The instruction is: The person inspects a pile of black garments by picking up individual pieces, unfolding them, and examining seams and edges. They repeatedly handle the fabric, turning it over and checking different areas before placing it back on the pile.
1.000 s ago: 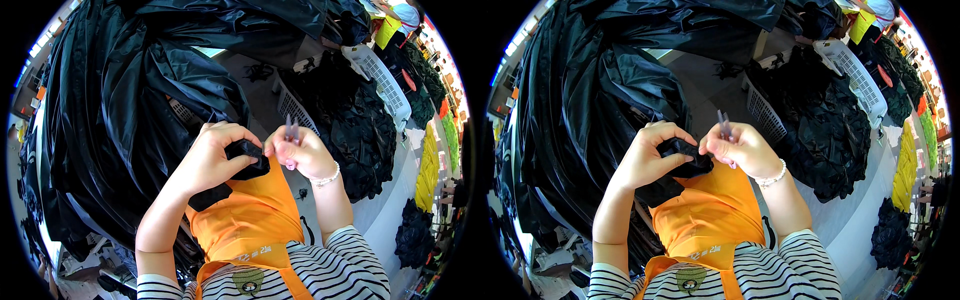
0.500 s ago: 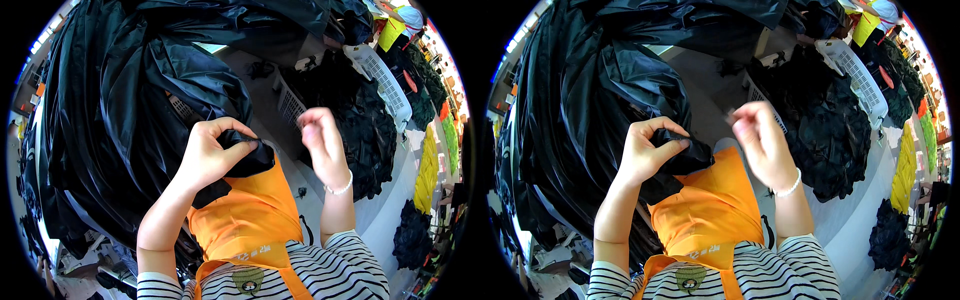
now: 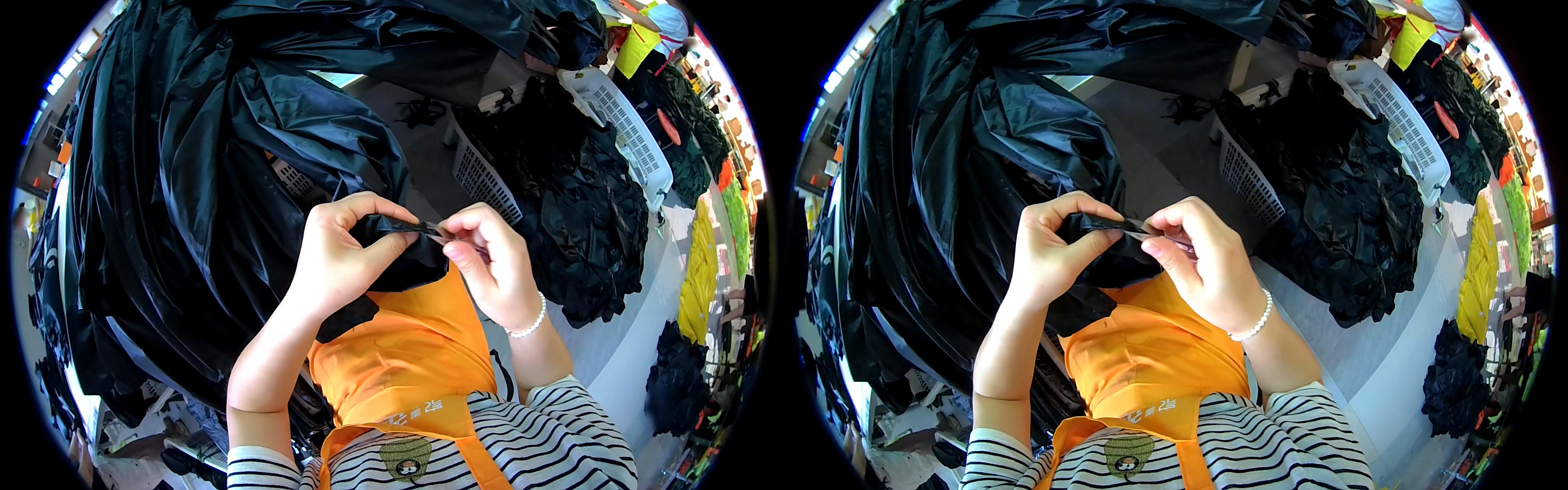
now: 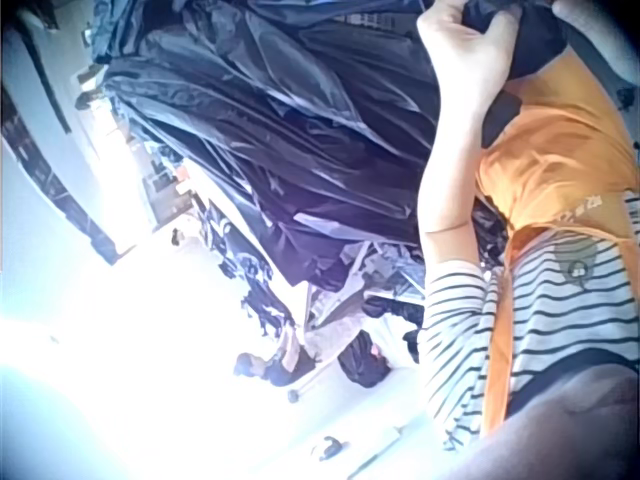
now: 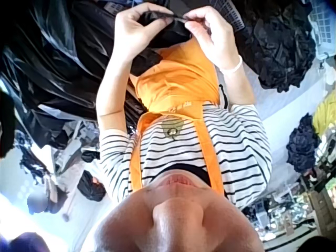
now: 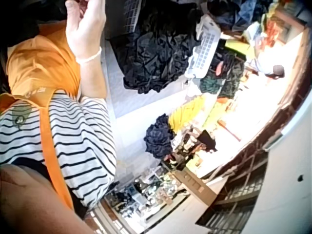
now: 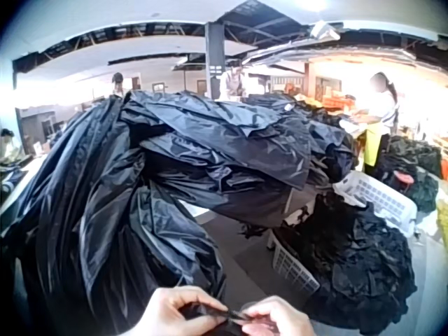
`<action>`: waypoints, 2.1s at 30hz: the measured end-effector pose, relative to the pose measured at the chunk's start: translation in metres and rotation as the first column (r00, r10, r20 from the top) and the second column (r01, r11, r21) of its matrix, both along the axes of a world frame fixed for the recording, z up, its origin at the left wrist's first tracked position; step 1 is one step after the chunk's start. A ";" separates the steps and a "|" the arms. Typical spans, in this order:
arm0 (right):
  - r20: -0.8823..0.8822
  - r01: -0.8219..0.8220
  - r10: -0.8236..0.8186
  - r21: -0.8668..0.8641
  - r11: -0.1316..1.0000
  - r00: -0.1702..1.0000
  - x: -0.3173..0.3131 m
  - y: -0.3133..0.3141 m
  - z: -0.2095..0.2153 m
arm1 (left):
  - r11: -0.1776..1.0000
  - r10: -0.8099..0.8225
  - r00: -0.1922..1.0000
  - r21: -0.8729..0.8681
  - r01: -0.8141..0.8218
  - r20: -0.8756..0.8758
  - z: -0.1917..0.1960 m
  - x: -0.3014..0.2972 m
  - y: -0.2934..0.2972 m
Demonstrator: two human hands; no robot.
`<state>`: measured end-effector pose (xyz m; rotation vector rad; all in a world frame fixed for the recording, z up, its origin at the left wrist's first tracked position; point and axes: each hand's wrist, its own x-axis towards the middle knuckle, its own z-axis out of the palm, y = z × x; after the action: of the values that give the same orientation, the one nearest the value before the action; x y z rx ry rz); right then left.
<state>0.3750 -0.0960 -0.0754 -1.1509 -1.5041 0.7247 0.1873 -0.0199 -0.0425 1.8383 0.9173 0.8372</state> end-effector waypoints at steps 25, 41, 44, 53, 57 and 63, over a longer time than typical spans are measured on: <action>0.072 0.037 -0.041 0.048 0.998 0.997 0.000 -0.003 0.006 | 0.999 0.027 1.000 -0.018 -0.027 0.001 -0.002 -0.002 -0.003; 0.079 0.061 -0.071 0.117 0.991 0.994 -0.009 0.004 0.001 | 1.000 0.000 1.000 0.028 0.000 0.019 -0.005 0.000 -0.002; 0.113 0.052 -0.065 0.115 0.992 0.991 -0.008 0.004 0.000 | 0.999 0.000 1.000 0.042 0.000 0.002 -0.004 0.000 -0.003; -0.077 -0.152 0.147 -0.069 0.986 0.986 -0.010 0.013 -0.009 | 0.984 -0.179 0.981 0.004 0.179 0.070 0.000 -0.023 -0.001; 0.044 -0.189 0.185 0.101 0.977 0.982 -0.063 0.014 -0.034 | 0.959 -0.213 0.977 0.196 0.205 0.018 0.052 -0.056 0.019; 0.343 -0.643 0.581 0.098 0.760 0.738 -0.168 -0.010 -0.055 | 0.814 0.042 0.850 0.511 0.276 -0.526 0.055 -0.058 0.054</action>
<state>0.2074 -0.1065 -0.1302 -0.5894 -2.2107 0.8244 0.1296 0.0337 0.0121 2.7207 0.9079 0.5677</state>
